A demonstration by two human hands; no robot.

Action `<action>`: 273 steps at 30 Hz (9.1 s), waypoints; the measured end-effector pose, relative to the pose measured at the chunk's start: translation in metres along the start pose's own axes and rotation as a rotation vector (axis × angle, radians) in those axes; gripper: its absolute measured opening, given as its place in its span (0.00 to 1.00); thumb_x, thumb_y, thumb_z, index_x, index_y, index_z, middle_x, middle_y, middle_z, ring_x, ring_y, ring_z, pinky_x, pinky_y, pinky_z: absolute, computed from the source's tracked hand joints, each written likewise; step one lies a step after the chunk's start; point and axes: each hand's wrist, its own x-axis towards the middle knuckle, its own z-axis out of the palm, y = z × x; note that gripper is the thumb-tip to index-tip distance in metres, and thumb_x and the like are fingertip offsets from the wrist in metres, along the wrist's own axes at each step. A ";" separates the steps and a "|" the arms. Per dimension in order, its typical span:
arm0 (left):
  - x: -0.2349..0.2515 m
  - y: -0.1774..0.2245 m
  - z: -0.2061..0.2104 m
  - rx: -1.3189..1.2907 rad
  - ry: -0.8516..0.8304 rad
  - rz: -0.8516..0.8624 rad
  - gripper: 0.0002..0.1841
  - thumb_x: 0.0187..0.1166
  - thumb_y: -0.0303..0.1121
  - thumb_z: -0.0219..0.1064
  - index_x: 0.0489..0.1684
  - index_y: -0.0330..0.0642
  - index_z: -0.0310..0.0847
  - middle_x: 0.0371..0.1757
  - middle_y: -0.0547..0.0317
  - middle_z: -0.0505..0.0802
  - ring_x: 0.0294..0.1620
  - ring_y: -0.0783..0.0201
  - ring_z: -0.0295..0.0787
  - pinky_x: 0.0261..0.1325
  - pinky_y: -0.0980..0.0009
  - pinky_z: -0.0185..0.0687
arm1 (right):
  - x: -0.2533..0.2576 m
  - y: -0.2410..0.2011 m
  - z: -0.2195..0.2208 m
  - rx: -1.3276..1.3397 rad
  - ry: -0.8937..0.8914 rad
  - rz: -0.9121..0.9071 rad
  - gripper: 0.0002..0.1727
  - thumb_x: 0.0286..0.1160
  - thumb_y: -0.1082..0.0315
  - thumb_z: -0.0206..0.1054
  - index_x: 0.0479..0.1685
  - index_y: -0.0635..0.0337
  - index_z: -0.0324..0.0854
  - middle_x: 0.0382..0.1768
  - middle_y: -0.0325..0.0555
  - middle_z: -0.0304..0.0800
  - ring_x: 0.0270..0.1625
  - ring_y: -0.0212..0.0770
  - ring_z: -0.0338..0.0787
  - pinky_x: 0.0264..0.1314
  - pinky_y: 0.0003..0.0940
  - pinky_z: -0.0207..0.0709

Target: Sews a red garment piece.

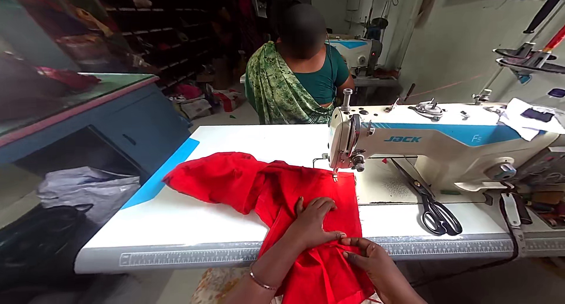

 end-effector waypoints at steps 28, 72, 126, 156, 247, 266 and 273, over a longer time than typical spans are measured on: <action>0.081 -0.039 -0.029 -0.075 0.085 0.094 0.36 0.67 0.56 0.80 0.70 0.42 0.81 0.81 0.54 0.79 0.90 0.56 0.62 0.87 0.29 0.29 | 0.048 -0.041 -0.002 -0.157 0.084 0.003 0.10 0.77 0.75 0.70 0.54 0.67 0.86 0.46 0.51 0.92 0.44 0.38 0.92 0.48 0.33 0.86; 0.037 -0.016 -0.017 0.187 -0.021 0.152 0.24 0.79 0.38 0.62 0.77 0.65 0.81 0.84 0.63 0.76 0.94 0.51 0.48 0.86 0.26 0.34 | 0.093 -0.036 -0.032 -1.254 0.139 -0.558 0.29 0.82 0.75 0.51 0.78 0.44 0.80 0.84 0.34 0.74 0.82 0.50 0.73 0.77 0.56 0.67; 0.071 -0.046 -0.029 0.062 0.118 0.193 0.25 0.83 0.22 0.52 0.71 0.56 0.86 0.77 0.68 0.86 0.88 0.59 0.67 0.86 0.25 0.33 | 0.115 -0.063 -0.013 -1.305 0.298 -0.475 0.30 0.78 0.78 0.60 0.81 0.49 0.76 0.74 0.54 0.78 0.67 0.61 0.84 0.56 0.56 0.83; 0.072 -0.052 -0.028 -0.009 0.118 0.211 0.28 0.82 0.19 0.49 0.62 0.61 0.93 0.78 0.69 0.85 0.90 0.59 0.63 0.88 0.28 0.27 | 0.182 -0.096 -0.012 -1.131 0.344 -0.346 0.22 0.88 0.56 0.61 0.55 0.71 0.86 0.56 0.66 0.90 0.65 0.63 0.88 0.68 0.61 0.75; 0.077 -0.048 -0.032 0.033 0.107 0.180 0.26 0.83 0.22 0.51 0.74 0.52 0.85 0.78 0.66 0.85 0.88 0.60 0.67 0.90 0.31 0.32 | 0.051 -0.018 -0.233 -0.980 1.130 -0.839 0.22 0.73 0.79 0.58 0.67 0.72 0.80 0.66 0.82 0.78 0.68 0.80 0.79 0.61 0.68 0.77; 0.092 -0.055 -0.037 0.012 0.100 0.171 0.28 0.82 0.20 0.47 0.73 0.53 0.86 0.79 0.67 0.84 0.90 0.60 0.64 0.89 0.29 0.29 | 0.049 -0.023 -0.233 -1.073 1.116 -0.741 0.20 0.71 0.88 0.54 0.49 0.69 0.92 0.56 0.66 0.92 0.64 0.76 0.85 0.72 0.74 0.65; 0.089 -0.055 -0.034 0.052 0.175 0.197 0.23 0.84 0.26 0.54 0.73 0.52 0.85 0.78 0.65 0.85 0.89 0.58 0.65 0.90 0.31 0.31 | 0.048 -0.018 -0.239 -0.982 1.093 -0.942 0.25 0.71 0.82 0.52 0.67 0.74 0.82 0.73 0.69 0.82 0.77 0.72 0.79 0.80 0.66 0.64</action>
